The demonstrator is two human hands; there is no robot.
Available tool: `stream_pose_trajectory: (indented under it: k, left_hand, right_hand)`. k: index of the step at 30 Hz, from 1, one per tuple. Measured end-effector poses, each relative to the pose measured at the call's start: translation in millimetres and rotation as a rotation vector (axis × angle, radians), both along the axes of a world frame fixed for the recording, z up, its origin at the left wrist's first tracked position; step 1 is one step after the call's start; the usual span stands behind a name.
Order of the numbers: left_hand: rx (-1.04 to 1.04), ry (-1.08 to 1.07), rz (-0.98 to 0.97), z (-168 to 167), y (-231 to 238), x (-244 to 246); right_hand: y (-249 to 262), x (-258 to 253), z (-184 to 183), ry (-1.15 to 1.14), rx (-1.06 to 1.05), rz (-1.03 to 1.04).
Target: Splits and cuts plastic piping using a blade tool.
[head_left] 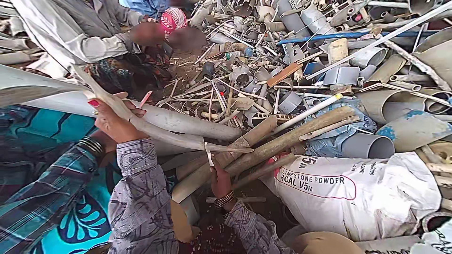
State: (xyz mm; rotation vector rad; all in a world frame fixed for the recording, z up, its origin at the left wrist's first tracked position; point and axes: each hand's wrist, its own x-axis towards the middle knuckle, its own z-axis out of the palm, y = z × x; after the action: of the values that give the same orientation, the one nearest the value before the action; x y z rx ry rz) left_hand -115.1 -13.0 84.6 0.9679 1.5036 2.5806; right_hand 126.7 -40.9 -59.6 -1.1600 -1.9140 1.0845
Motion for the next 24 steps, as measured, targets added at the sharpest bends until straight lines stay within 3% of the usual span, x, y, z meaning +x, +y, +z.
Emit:
stream_pose_trajectory:
  k: [7, 9, 12, 15, 21, 24]
  left_hand:
    - [0.177, -0.124, -0.228, -2.9, -11.0, -11.6]
    - [0.199, -0.064, -0.339, -4.4, -11.5, -15.3]
    - [0.27, 0.039, -0.499, -13.6, -10.9, -28.5]
    - [0.318, -0.004, -0.523, -23.9, -12.9, -42.3]
    - [0.381, 0.048, -0.676, -19.8, -17.7, -33.5]
    - [0.451, 0.121, -0.827, -18.4, -15.0, -30.0]
  right_hand:
    - [103.9, 98.1, -52.9, -0.573, -0.519, -0.242]
    - [107.5, 90.1, -39.3, -0.62, -0.521, -0.177]
    - [69.3, 36.9, 10.9, -0.552, -0.379, 0.023]
    - [40.4, 15.1, 39.7, -0.437, -0.274, 0.128]
    - [106.4, 100.4, -45.3, -0.633, -0.532, -0.208]
    - [97.1, 79.8, -21.3, -0.632, -0.466, -0.126]
